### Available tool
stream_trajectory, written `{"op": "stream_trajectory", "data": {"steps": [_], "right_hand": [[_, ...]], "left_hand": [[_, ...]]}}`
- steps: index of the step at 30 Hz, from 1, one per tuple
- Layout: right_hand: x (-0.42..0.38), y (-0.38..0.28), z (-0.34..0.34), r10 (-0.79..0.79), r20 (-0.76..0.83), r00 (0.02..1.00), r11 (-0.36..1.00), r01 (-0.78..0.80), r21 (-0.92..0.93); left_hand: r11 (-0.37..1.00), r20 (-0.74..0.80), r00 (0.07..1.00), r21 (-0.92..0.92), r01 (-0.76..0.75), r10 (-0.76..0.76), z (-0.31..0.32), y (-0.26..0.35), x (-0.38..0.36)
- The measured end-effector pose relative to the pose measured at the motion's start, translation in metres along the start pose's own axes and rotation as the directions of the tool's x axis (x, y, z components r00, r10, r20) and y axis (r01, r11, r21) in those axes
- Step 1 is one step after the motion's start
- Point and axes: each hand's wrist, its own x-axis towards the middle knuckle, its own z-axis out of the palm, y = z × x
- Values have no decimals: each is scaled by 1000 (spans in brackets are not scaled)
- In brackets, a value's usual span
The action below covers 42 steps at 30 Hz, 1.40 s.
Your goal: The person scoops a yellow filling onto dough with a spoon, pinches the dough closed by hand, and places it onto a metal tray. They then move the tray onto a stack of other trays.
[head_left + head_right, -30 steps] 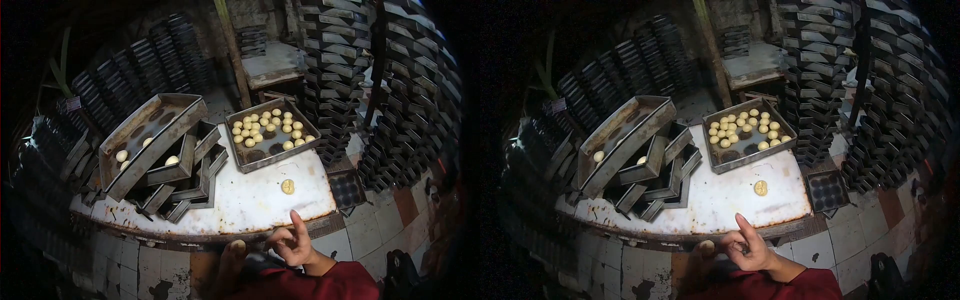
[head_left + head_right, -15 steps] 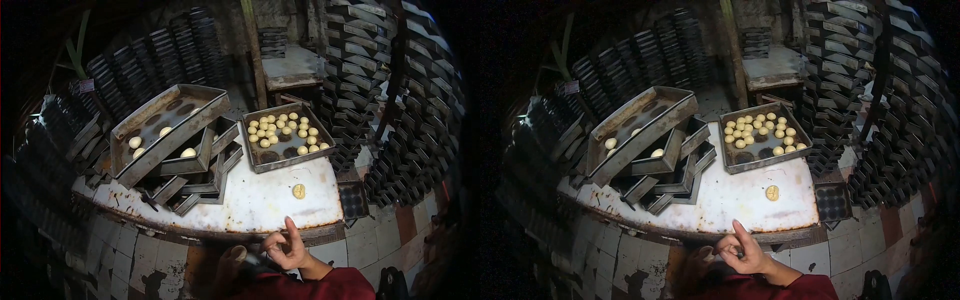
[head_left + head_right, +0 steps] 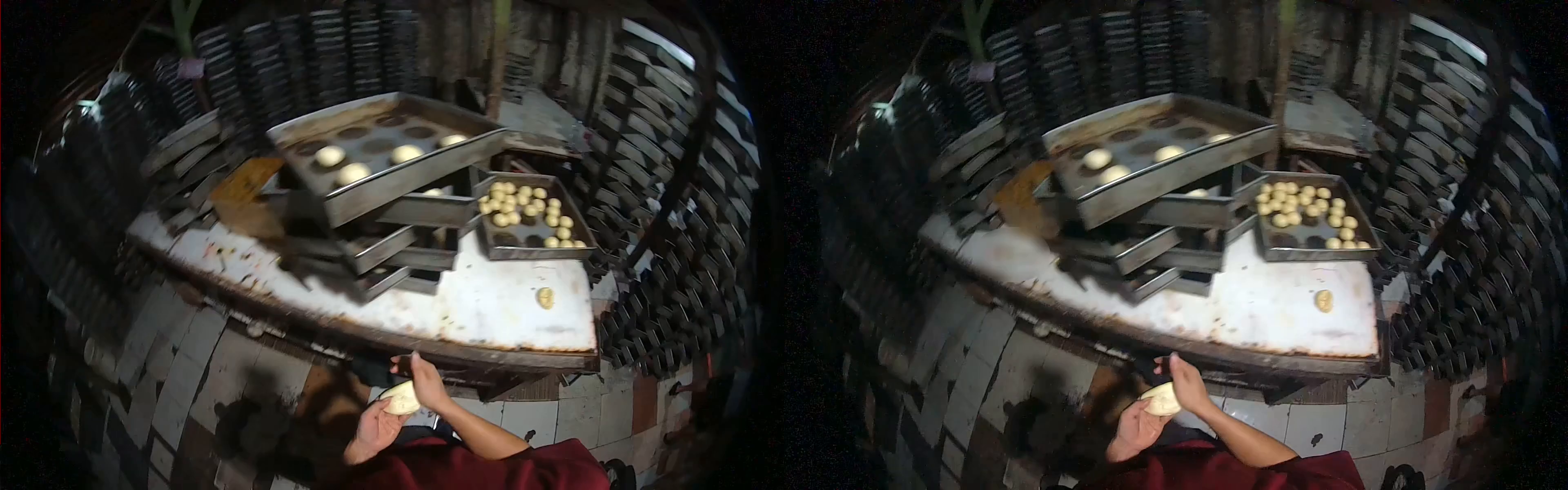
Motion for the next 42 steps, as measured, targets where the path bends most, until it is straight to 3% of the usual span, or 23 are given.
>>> {"op": "stream_trajectory", "data": {"steps": [1,3,4,5,9,11,13,14,15,17,19,21,22,24,25,27,29,31,33,35,39,41,42], "right_hand": [[4,-4,17,163,133,978,968,-184,172],[13,-1,51,330,427,842,691,-524,499],[26,25,62,286,257,923,917,-341,206],[39,48,71,157,120,980,978,-138,-154],[74,0,108,-60,51,997,879,77,-471],[111,-7,106,-11,117,993,914,57,-402],[136,-19,102,192,148,970,973,-168,-160],[145,-15,100,118,34,992,981,-112,-157],[152,-12,96,186,-151,971,969,-207,-134],[161,9,100,-49,-214,976,882,-58,-468],[140,-23,124,74,-68,995,932,-93,-352],[138,-50,129,-44,92,995,818,89,-568],[127,-76,134,-47,94,994,819,92,-566],[110,-125,140,21,303,953,913,105,-395],[113,-126,136,18,305,952,913,109,-394],[119,-124,121,-243,250,937,914,307,-264],[140,-123,106,-31,-84,996,994,22,-104],[133,-130,117,-91,-75,993,986,80,-145],[118,-157,132,-307,103,946,936,320,-144],[112,-179,128,-290,333,897,945,324,-51],[114,-201,101,-338,695,635,896,444,30],[129,-191,95,-428,727,537,876,444,188],[127,-188,116,-603,448,660,796,467,385]], "left_hand": [[996,4,999,-85,38,-38,-13,16,-19],[979,-34,999,-203,30,-37,-43,48,-46],[981,-98,995,-184,-53,35,-50,63,-59],[983,-43,994,-144,-110,105,-49,78,-73],[989,-117,986,-76,-130,120,-83,114,-115],[992,-173,977,6,-123,122,-105,125,-129],[982,-242,952,31,-184,186,-122,135,-139],[982,-237,953,35,-185,188,-126,140,-144],[976,-264,941,20,-216,213,-127,145,-149],[967,-279,929,7,-253,245,-138,151,-152],[972,-340,913,12,-236,226,-156,155,-148],[970,-399,886,39,-239,234,-151,163,-140],[973,-399,888,49,-226,227,-152,166,-136],[975,-397,891,62,-215,222,-149,173,-123],[976,-396,892,69,-207,217,-144,177,-115],[975,-389,894,84,-205,222,-139,182,-96],[977,-349,913,102,-190,214,-133,186,-74],[972,-334,913,116,-206,234,-119,191,-58],[969,-324,913,114,-221,247,-107,198,-40],[962,-325,911,181,-204,254,-98,207,-25],[933,-288,898,233,-272,334,-91,214,0],[946,-337,889,207,-250,309,-82,216,9],[954,-312,912,215,-207,268,-77,216,14]]}}
